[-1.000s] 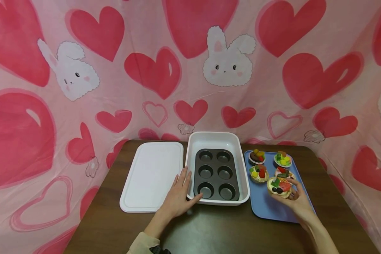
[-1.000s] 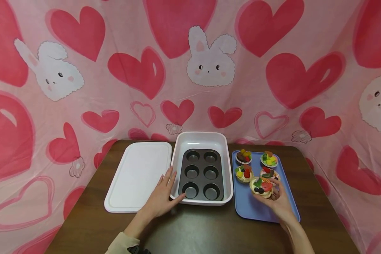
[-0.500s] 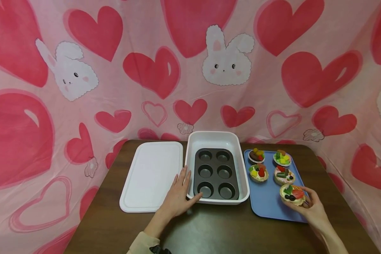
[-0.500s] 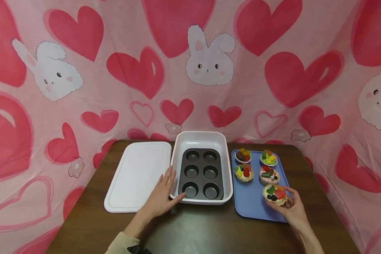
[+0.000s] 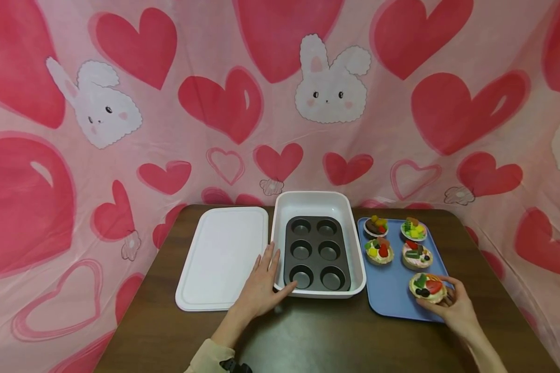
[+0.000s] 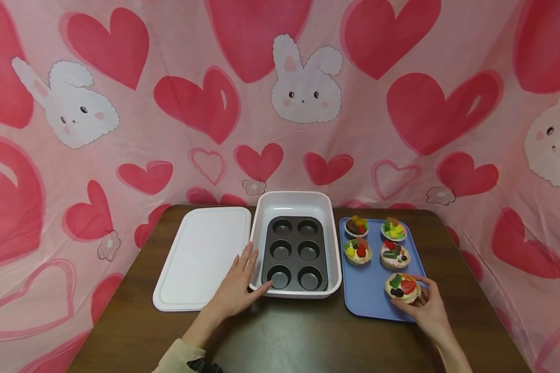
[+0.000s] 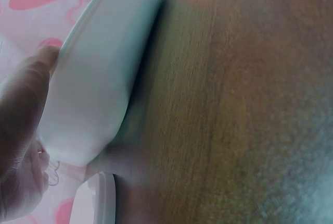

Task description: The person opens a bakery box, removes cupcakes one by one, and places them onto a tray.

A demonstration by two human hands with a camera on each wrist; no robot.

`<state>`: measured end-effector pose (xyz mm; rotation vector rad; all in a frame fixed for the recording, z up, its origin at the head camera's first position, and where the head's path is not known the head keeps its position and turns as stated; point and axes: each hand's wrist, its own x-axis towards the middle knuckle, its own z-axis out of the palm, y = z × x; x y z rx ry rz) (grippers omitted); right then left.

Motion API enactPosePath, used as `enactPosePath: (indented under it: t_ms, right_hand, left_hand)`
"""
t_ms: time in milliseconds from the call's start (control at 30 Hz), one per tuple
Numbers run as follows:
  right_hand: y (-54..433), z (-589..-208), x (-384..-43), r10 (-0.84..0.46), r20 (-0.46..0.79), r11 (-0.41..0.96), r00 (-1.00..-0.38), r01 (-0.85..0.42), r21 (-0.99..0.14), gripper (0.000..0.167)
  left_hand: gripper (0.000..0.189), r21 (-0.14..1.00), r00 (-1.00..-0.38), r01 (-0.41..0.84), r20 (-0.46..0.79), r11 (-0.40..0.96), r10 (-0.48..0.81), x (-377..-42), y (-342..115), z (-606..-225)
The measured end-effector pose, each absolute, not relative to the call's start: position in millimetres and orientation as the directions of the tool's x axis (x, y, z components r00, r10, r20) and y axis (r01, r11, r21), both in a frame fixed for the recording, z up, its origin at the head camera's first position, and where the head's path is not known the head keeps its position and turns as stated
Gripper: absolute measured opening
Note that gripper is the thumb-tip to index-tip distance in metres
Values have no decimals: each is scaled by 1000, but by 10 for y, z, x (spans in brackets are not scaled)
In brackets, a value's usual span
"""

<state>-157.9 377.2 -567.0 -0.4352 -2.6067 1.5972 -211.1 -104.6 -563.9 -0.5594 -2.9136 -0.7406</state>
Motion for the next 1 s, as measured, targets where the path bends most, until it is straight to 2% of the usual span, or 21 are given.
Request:
enactPosePath:
  t_ms: [100,200,467,700,867,1000]
  right_hand:
    - [3734,-5666,-1581,245,-51,493,-968,170,-853,93]
    - [3726,-5664,-1575,234,-33,547,-972,160,-822,94]
    - [3875,-5600,-1551,189,-94,670,-977,199,-715,99]
    - [3949,-5654,-1500,167,26,792,-986,118,-599,98]
    - [3982,-5672,-1492,131,59,816,-990,74,-574,97]
    - [3974,-5729,-1478,95,181,826,-979,-24,-563,88]
  left_hand:
    - [102,444,-929,369,169,817,328,-2112,-1044,-5641]
    - [102,440,-929,370,170,818,328,-2112,-1042,-5646]
    - [102,443,-926,377,177,813,333,-2110,-1041,-5644]
    - [101,444,-926,377,175,813,334,-2113,-1043,-5636]
    - [102,447,-926,378,175,811,335,-2111,-1043,-5632]
    - [102,430,-925,380,174,819,338,-2108,-1045,-5634]
